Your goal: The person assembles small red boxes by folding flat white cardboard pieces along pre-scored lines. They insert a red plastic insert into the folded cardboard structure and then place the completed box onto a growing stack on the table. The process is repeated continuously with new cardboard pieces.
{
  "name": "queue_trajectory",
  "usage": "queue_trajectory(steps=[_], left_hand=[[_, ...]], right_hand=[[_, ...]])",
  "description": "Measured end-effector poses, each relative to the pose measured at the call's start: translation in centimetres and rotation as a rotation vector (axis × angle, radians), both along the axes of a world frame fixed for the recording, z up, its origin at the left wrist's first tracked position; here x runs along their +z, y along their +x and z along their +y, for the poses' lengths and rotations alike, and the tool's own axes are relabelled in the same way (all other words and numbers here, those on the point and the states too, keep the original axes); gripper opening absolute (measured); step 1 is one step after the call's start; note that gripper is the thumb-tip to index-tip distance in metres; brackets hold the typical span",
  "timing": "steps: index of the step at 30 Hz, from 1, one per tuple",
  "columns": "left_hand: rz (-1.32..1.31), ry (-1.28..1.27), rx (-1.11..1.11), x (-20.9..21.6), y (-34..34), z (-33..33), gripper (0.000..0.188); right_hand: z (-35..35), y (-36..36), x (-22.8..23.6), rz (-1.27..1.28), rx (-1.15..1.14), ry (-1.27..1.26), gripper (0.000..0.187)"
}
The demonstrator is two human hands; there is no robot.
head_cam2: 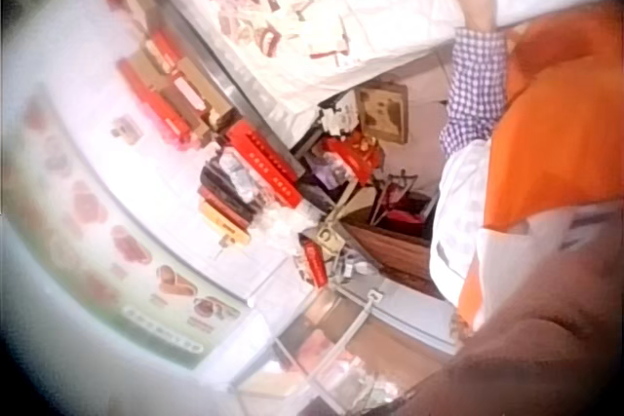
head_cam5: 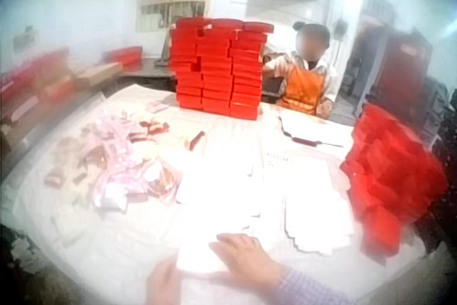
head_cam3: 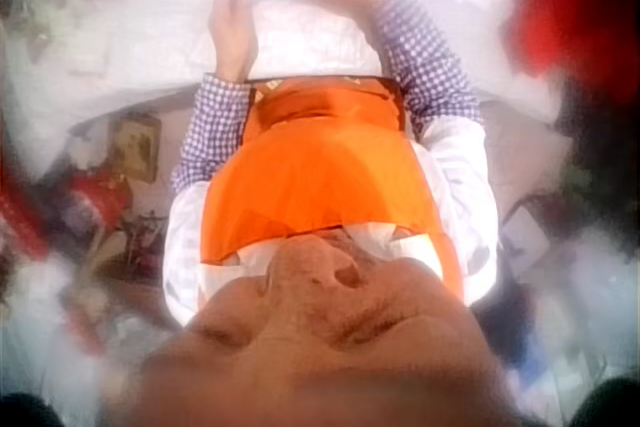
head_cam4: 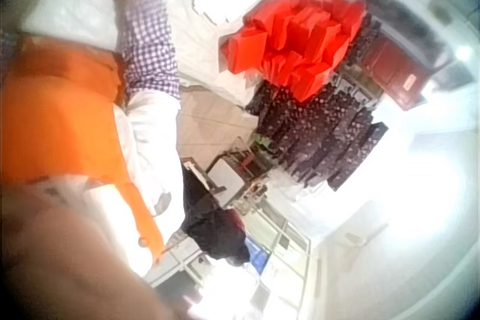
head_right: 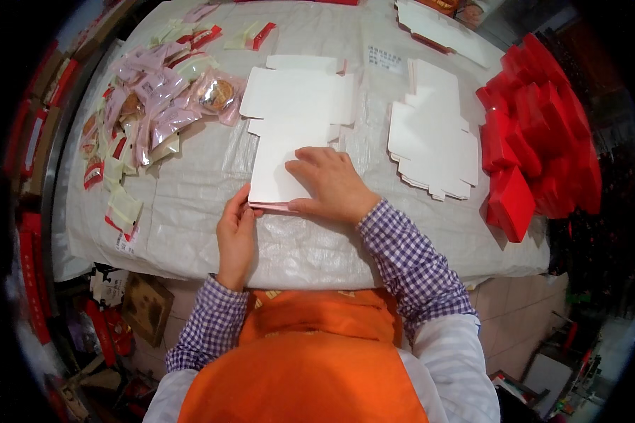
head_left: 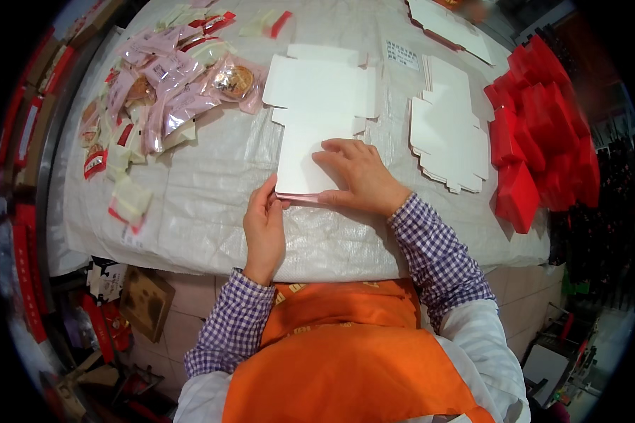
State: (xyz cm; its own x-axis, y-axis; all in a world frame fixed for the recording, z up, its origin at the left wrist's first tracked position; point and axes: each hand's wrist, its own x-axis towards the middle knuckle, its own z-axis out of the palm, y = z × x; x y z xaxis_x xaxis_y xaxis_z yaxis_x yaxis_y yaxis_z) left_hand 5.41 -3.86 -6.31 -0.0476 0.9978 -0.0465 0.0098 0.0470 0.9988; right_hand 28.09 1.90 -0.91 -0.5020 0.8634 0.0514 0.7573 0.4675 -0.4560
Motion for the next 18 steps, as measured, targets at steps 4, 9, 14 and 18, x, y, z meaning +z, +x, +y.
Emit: queue_trajectory(steps=[4, 9, 14, 18], left_hand=[[-0.008, -0.005, -0.001, -0.2, 0.1, 0.0, 0.041], [-0.091, -0.058, -0.015, 0.1, 0.3, -0.1, 0.041], [-0.163, -0.102, 0.013, 1.8, 0.7, -0.7, 0.058], [0.048, 0.137, -0.005, 3.7, 2.9, -0.7, 0.077]], right_hand=[[-1.1, -0.9, -0.5, 0.089, 0.068, 0.161, 0.036], [-1.3, -0.7, 0.6, 0.218, 0.002, 0.306, 0.012], [-2.5, 1.7, 3.5, 0.334, -0.084, 0.220, 0.007], [-3.3, 2.6, 3.1, 0.282, -0.079, 0.012, 0.008]])
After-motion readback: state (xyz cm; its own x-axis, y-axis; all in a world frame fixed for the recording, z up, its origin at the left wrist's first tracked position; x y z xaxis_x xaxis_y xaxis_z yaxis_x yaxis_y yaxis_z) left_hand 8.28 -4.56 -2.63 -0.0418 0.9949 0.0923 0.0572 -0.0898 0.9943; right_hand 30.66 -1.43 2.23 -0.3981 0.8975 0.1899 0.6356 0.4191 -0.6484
